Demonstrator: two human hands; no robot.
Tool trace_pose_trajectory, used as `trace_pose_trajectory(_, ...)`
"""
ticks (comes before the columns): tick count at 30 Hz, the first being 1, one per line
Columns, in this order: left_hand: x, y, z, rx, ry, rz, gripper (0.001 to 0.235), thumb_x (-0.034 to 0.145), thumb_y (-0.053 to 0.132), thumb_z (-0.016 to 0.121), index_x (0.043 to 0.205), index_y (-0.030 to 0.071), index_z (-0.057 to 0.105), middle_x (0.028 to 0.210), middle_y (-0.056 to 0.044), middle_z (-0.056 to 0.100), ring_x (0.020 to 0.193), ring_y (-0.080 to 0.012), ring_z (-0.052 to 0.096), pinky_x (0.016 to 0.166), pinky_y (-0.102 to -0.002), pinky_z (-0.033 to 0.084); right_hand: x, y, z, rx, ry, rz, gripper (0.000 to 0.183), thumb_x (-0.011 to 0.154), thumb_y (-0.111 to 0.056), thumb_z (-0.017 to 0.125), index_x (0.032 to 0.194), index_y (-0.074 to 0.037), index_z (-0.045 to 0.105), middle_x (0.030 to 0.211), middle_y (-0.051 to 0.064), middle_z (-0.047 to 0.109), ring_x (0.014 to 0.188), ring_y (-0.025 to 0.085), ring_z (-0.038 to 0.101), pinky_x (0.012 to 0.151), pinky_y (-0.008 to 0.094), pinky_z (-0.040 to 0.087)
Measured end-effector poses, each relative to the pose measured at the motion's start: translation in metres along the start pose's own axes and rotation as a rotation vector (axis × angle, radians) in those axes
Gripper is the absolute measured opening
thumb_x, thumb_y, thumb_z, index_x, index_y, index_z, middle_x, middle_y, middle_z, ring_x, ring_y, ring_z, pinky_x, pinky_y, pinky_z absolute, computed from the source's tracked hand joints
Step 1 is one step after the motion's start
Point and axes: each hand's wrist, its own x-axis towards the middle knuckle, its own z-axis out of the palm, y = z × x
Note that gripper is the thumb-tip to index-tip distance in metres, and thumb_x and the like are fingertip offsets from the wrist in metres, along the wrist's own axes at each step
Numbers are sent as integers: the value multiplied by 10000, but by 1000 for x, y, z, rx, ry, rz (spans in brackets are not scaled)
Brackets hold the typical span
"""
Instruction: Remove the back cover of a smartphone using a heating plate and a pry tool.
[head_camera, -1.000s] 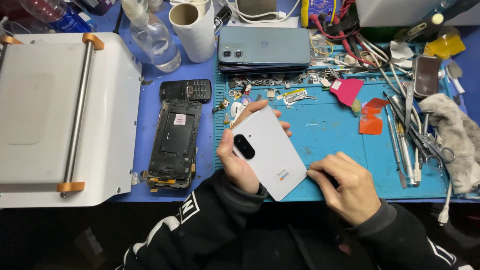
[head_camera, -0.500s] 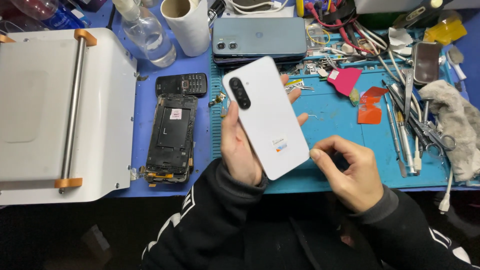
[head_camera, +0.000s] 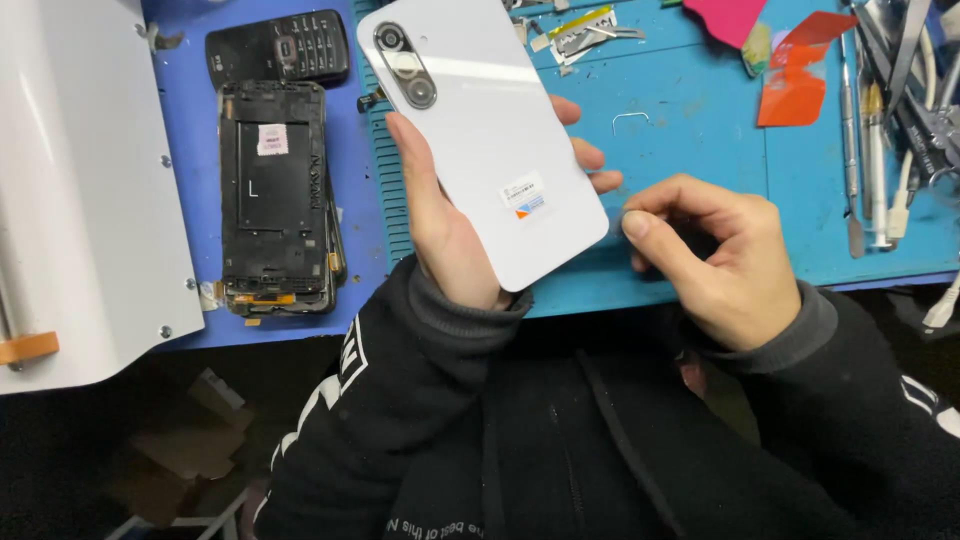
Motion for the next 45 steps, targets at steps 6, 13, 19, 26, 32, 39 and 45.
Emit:
trace_pose_trajectory(6, -1, 0, 3, -3, 7, -28, 936, 1041, 761, 202, 1426, -55, 452, 1258, -226, 552, 1033, -326, 651, 899, -533, 605, 4, -7, -1, -48, -38, 22, 138, 996, -121, 664, 966, 13, 682, 764, 19, 668, 677, 72, 623, 620, 226, 501)
trace_pose_trajectory(13, -1, 0, 3, 20, -14, 36, 909, 1079, 749, 218, 1405, -68, 450, 1178, -199, 540, 1000, -304, 651, 841, -499, 618, 5, -9, 8, -56, -12, -19, 140, 1011, -112, 658, 966, 20, 668, 797, 15, 668, 691, 54, 590, 626, 216, 480)
trace_pose_trajectory(19, -3, -4, 4, 27, -6, 38, 898, 1099, 739, 232, 1411, -74, 451, 1160, -195, 542, 995, -288, 648, 822, -465, 614, 5, -7, 9, -35, 25, -34, 137, 1023, -115, 658, 986, 16, 670, 806, -4, 650, 689, 26, 518, 626, 206, 432)
trace_pose_trajectory(26, -3, -5, 4, 18, -22, 93, 942, 1057, 770, 257, 1397, -82, 472, 1207, -193, 548, 991, -283, 643, 865, -472, 605, 5, -8, 7, -120, 27, -89, 142, 1012, -111, 676, 969, 24, 673, 790, -9, 639, 720, 23, 509, 638, 201, 421)
trace_pose_trajectory(32, -7, -7, 6, 22, -20, 130, 953, 1059, 788, 254, 1332, -100, 465, 1203, -198, 544, 963, -290, 633, 868, -486, 603, 5, -4, 8, -52, 12, -45, 138, 1009, -118, 675, 971, 15, 678, 783, -2, 641, 699, 39, 525, 623, 206, 429)
trace_pose_trajectory(39, -8, -8, 10, 72, -35, 192, 954, 1049, 792, 267, 1349, -93, 460, 1196, -193, 535, 967, -280, 630, 867, -473, 563, 5, -1, 6, 45, -10, 20, 143, 1006, -124, 664, 969, 13, 685, 789, 19, 662, 687, 63, 583, 621, 216, 473)
trace_pose_trajectory(45, -3, -2, 7, 50, -59, 58, 949, 1072, 777, 269, 1373, -106, 442, 1186, -212, 536, 969, -286, 616, 894, -492, 598, 7, -4, -1, 66, -73, 79, 155, 994, -130, 651, 969, 14, 704, 787, 31, 677, 685, 63, 607, 619, 213, 489)
